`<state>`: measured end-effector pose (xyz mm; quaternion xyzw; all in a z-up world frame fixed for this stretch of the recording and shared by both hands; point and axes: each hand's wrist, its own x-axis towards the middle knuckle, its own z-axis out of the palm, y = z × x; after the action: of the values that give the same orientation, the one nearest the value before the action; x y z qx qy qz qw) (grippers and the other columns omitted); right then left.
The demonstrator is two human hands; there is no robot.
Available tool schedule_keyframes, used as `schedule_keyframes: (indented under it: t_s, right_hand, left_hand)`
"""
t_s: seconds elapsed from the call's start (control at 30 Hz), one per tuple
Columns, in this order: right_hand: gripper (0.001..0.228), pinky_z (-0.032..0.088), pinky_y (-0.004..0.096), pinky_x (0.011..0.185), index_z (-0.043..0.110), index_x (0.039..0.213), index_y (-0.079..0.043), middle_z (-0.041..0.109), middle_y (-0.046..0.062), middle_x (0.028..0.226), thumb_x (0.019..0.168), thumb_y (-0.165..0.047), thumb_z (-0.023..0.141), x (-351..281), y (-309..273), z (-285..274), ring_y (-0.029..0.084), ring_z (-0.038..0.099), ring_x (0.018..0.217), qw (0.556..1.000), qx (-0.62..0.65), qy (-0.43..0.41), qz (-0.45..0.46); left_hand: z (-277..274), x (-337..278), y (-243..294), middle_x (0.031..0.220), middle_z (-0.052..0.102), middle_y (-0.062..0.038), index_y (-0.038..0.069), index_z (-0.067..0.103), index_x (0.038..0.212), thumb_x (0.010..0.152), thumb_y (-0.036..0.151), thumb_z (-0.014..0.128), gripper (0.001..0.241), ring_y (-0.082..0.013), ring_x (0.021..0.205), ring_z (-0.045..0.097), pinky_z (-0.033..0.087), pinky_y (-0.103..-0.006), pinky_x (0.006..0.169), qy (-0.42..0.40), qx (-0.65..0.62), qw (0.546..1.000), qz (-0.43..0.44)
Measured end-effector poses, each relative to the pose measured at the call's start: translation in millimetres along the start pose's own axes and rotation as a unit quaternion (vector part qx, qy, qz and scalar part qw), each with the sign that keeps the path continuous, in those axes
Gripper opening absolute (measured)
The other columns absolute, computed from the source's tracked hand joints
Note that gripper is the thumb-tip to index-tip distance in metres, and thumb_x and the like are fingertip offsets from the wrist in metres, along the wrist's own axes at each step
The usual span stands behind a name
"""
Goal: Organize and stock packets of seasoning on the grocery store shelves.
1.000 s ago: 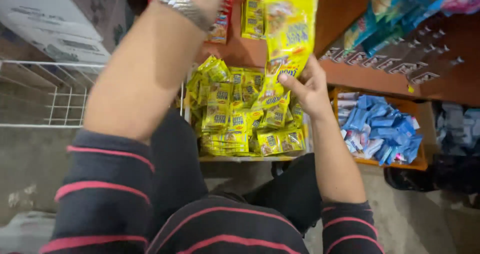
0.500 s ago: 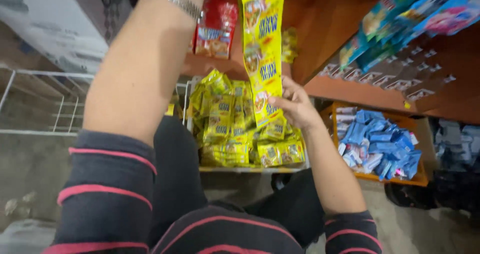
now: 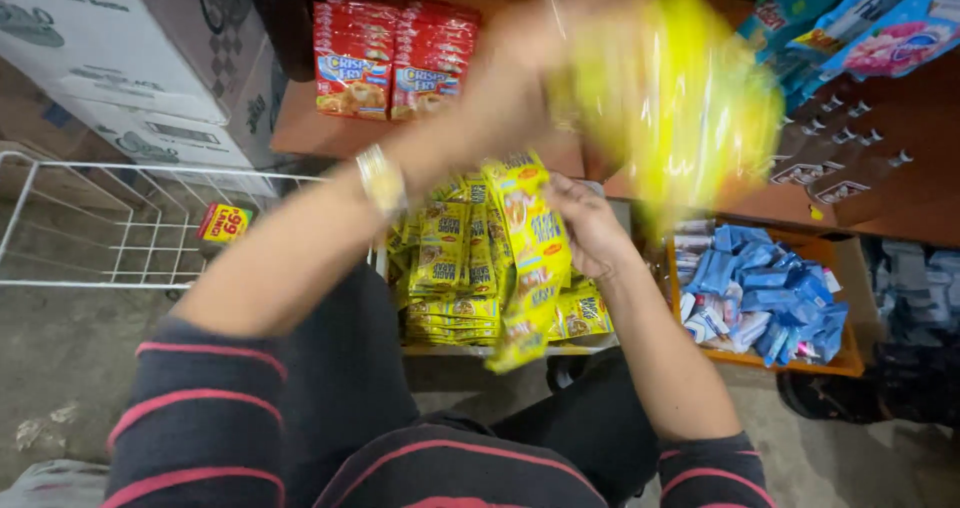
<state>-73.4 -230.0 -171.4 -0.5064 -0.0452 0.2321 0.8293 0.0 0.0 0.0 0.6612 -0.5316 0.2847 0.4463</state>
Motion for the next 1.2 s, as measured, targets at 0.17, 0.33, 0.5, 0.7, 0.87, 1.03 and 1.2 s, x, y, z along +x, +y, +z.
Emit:
schedule_keyframes:
  t_s: [0.17, 0.33, 0.5, 0.7, 0.87, 1.03, 1.2]
  right_hand:
    - [0.080, 0.058, 0.041, 0.094, 0.056, 0.136, -0.001, 0.069, 0.016, 0.124, 0.087, -0.064, 0.064, -32, -58, 53, 0.028, 0.071, 0.109, 0.983, 0.154, -0.096, 0.035]
    - [0.058, 0.053, 0.046, 0.101, 0.049, 0.151, -0.003, 0.063, 0.014, 0.134, 0.099, -0.022, 0.066, -24, -33, -13, 0.027, 0.064, 0.117, 0.990, 0.049, 0.022, -0.131]
    - [0.051, 0.053, 0.046, 0.109, 0.048, 0.147, -0.003, 0.064, 0.012, 0.135, 0.098, -0.007, 0.060, -29, -56, 14, 0.027, 0.065, 0.122, 0.967, 0.082, 0.045, -0.239]
    - [0.047, 0.052, 0.047, 0.110, 0.050, 0.144, -0.003, 0.065, 0.013, 0.134, 0.098, -0.004, 0.057, -17, -54, 10, 0.029, 0.066, 0.121, 0.942, 0.123, 0.074, -0.303]
    - [0.039, 0.053, 0.050, 0.107, 0.056, 0.138, 0.001, 0.069, 0.017, 0.129, 0.105, -0.019, 0.056, -7, -49, -14, 0.031, 0.068, 0.117, 0.940, 0.201, 0.142, -0.235]
    - [0.039, 0.057, 0.051, 0.098, 0.059, 0.131, -0.007, 0.070, 0.011, 0.122, 0.100, -0.030, 0.054, -9, -49, -12, 0.030, 0.069, 0.110, 0.932, 0.185, 0.201, -0.241]
    - [0.036, 0.057, 0.047, 0.092, 0.060, 0.132, -0.006, 0.070, 0.011, 0.119, 0.103, -0.027, 0.055, -11, -12, 0, 0.027, 0.069, 0.105, 0.950, 0.138, 0.151, -0.235]
  left_hand:
    - [61, -67, 59, 0.135, 0.062, -0.005, 0.015, 0.050, 0.149, 0.078, 0.026, 0.074, 0.076, -0.0244, 0.128, 0.054, 0.035, -0.0526, 0.116, -0.233, -0.009, 0.972, 0.017]
    - [53, -69, 69, 0.148, 0.057, -0.006, 0.031, 0.052, 0.147, 0.078, 0.017, 0.069, 0.072, -0.0259, 0.139, 0.050, 0.023, -0.0670, 0.117, -0.224, 0.210, 0.931, 0.197]
    - [72, -111, 39, 0.154, 0.054, -0.009, 0.020, 0.049, 0.149, 0.091, 0.014, 0.062, 0.060, -0.0295, 0.150, 0.045, 0.024, -0.0569, 0.126, -0.070, 0.180, 0.980, -0.043]
    - [84, -97, 39, 0.140, 0.054, -0.024, -0.007, 0.040, 0.146, 0.090, 0.035, 0.073, 0.078, -0.0379, 0.136, 0.047, 0.023, -0.0572, 0.118, -0.077, 0.044, 0.947, -0.309]
    - [99, -109, 23, 0.131, 0.061, -0.021, 0.007, 0.057, 0.133, 0.082, 0.048, 0.075, 0.069, -0.0403, 0.127, 0.055, 0.039, -0.0565, 0.105, -0.091, 0.076, 0.937, -0.328]
    - [101, -114, 36, 0.122, 0.070, -0.034, 0.001, 0.048, 0.144, 0.103, 0.071, 0.053, 0.081, -0.0454, 0.117, 0.068, 0.053, -0.0557, 0.101, -0.190, 0.041, 0.787, -0.585]
    - [132, -133, -2, 0.141, 0.053, -0.018, 0.021, 0.016, 0.159, 0.093, 0.067, 0.054, 0.089, -0.0521, 0.112, 0.068, 0.055, -0.0612, 0.091, 0.165, -0.454, 0.555, -0.677]
